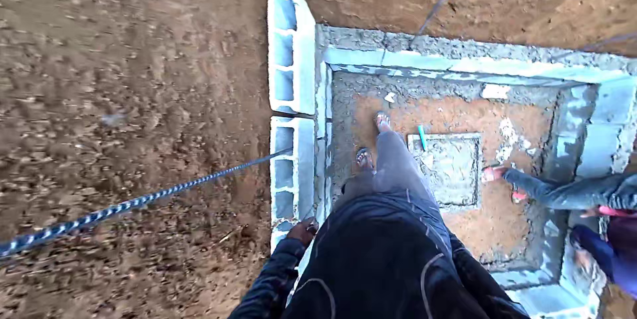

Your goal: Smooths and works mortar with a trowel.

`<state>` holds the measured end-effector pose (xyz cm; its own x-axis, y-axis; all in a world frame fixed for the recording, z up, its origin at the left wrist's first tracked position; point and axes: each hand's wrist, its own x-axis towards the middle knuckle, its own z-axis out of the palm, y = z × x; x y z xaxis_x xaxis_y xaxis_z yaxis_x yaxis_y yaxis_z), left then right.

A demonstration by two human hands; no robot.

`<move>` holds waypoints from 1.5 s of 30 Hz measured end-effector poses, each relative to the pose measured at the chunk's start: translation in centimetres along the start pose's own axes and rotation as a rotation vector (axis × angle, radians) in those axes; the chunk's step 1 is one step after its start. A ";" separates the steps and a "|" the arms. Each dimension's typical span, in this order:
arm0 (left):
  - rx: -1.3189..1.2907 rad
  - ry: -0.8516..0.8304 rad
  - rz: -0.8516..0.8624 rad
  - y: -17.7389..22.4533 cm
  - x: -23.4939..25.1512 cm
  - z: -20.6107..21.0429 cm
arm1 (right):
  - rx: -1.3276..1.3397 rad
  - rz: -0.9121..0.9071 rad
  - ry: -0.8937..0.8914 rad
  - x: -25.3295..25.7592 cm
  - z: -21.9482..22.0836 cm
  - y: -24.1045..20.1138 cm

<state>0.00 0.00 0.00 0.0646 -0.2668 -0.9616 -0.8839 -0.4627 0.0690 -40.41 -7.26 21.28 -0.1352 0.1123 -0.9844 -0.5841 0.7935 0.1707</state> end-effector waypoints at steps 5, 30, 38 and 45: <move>0.055 0.104 -0.007 2.0 -0.2 -1.2 | -0.003 -0.352 0.161 30.7 7.4 17.6; 0.035 0.453 0.187 10.4 -1.2 3.3 | 1.377 0.136 -0.004 37.7 28.1 35.1; 0.002 0.434 0.539 25.6 1.6 1.6 | 1.396 -0.023 0.089 38.6 17.4 28.1; 0.222 0.147 0.586 41.3 9.5 2.6 | 1.745 -0.087 0.049 40.3 2.4 17.0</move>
<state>-37.04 -19.46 -7.00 -0.4095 -0.5427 -0.7334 -0.8655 -0.0231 0.5003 -53.87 12.24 -15.57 -0.1939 0.0475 -0.9799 0.8765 0.4569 -0.1513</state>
